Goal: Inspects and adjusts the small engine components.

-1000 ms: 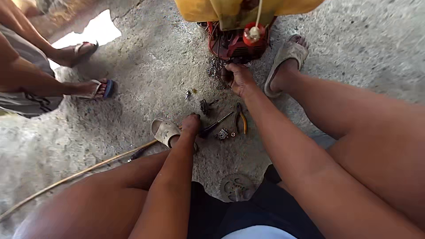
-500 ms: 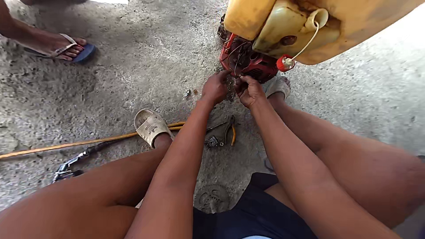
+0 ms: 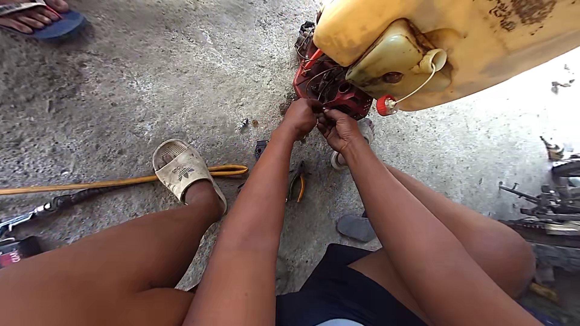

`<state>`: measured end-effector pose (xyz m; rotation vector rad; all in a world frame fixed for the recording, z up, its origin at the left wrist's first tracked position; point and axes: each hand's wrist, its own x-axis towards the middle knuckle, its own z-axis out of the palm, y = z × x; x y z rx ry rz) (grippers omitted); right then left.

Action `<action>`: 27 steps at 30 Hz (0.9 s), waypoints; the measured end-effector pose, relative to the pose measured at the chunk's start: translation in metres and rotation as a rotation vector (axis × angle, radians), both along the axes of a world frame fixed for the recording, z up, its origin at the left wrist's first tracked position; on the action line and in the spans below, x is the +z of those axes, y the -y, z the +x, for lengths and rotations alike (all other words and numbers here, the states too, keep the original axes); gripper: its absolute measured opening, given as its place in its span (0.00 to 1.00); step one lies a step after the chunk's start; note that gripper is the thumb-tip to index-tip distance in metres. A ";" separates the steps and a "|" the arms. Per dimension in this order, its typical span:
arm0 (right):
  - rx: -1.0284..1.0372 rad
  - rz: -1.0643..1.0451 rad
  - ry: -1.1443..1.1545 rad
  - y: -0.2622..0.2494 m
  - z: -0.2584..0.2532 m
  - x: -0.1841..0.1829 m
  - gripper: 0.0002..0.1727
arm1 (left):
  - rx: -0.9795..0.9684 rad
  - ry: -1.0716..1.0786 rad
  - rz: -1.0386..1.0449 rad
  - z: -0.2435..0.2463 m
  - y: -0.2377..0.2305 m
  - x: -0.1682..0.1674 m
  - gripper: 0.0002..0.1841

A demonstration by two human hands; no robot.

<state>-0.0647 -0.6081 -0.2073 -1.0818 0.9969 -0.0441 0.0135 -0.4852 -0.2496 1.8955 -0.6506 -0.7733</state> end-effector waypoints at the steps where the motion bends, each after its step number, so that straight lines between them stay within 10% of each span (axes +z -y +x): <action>1: 0.017 -0.004 -0.003 0.001 0.001 0.002 0.06 | 0.012 -0.014 -0.009 0.002 0.001 -0.001 0.17; 6: 0.146 -0.129 -0.103 0.021 -0.009 0.018 0.16 | 0.065 -0.054 -0.068 0.003 -0.002 -0.003 0.16; 18: 1.391 -1.071 -0.467 0.064 -0.082 0.162 0.12 | 0.128 -0.102 -0.164 0.010 -0.012 -0.013 0.21; 27: 1.636 -1.121 -0.531 0.035 -0.085 0.150 0.15 | 0.133 -0.179 -0.097 0.000 0.009 -0.051 0.29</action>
